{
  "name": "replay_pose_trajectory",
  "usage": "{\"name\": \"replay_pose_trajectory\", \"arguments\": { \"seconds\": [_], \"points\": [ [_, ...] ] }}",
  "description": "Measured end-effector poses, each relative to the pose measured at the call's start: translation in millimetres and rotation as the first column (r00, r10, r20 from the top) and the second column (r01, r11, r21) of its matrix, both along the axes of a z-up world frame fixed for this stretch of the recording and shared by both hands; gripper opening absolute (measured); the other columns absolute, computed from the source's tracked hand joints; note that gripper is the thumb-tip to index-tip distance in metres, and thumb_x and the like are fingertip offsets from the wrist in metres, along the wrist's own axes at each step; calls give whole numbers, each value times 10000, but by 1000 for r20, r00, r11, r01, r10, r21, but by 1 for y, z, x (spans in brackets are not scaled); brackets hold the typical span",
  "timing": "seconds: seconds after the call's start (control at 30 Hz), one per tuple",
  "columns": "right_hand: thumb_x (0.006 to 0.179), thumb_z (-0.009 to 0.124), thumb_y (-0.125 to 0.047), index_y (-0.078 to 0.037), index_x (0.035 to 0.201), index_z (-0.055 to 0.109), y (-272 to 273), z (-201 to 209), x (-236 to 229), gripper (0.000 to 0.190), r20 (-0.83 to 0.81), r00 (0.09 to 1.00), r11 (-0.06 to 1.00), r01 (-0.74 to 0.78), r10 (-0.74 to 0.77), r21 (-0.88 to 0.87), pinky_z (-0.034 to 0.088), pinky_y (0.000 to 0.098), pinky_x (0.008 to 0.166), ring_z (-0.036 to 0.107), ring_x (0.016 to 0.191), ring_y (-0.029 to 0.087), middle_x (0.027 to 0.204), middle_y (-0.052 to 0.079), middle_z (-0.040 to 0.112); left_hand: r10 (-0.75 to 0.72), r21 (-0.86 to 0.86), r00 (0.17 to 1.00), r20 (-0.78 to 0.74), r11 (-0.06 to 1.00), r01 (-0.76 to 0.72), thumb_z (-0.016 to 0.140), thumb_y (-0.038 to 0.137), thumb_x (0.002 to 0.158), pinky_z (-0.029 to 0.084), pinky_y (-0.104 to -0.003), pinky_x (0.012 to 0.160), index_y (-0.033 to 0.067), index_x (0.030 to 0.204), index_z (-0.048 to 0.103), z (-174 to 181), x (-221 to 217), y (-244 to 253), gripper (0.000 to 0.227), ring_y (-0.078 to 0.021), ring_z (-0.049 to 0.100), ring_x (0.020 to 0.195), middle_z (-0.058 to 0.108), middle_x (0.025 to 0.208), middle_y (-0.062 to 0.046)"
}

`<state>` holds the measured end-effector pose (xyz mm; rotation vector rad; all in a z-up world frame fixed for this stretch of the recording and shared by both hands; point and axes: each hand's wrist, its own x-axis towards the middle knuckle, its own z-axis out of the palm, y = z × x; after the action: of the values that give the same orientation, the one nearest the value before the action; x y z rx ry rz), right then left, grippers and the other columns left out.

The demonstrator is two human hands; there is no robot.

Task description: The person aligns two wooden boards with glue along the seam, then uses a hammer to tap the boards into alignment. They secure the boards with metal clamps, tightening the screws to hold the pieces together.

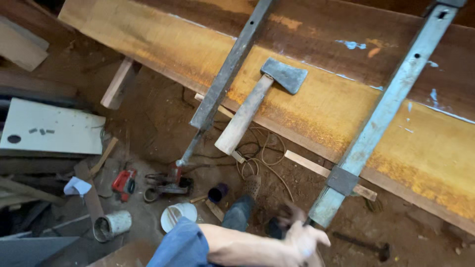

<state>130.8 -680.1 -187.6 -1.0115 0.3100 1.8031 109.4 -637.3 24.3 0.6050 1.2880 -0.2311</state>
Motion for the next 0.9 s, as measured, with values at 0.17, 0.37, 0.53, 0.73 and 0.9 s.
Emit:
{"name": "replay_pose_trajectory", "arguments": {
  "seconds": [0.17,0.37,0.53,0.73,0.9],
  "points": [
    [951,601,-473,-164,986,672,36,29,-15,319,163,896,910,-414,413,-32,399,332,435,359,504,106,670,-36,454,38,265,886,-461,959,97,764,359,652,358,-466,1181,109,1493,391,52,31,-7,953,-458,381,1399,434,1523,-164],
    [901,655,-416,-316,1232,593,-11,114,9,351,608,-749,135,-596,263,-792,585,653,654,330,947,278,1045,108,462,10,282,885,-465,950,137,701,464,676,398,-489,1149,80,1424,469,91,32,-3,872,-450,477,1355,519,1431,-194],
    [971,575,-204,42,1380,509,-65,165,43,482,454,754,869,482,-475,110,577,379,873,635,1102,318,1254,221,617,39,304,905,-423,947,101,668,533,732,398,-505,1140,117,1435,454,115,26,-2,844,-440,450,1360,472,1458,-203],
    [880,592,-31,0,1297,541,-109,223,36,421,585,766,961,165,-266,221,572,339,777,673,962,185,1147,106,676,-20,252,950,-310,962,103,639,618,818,380,-518,1148,76,1486,376,97,11,-1,899,-439,430,1384,400,1522,-259],
    [844,729,-76,16,1109,704,-84,268,6,282,880,470,997,65,-60,34,563,303,694,680,759,149,885,113,747,-49,231,999,6,972,46,684,588,735,507,-464,1025,-32,1386,503,38,-6,7,917,-366,620,1231,589,1381,-281]
  ]
}}
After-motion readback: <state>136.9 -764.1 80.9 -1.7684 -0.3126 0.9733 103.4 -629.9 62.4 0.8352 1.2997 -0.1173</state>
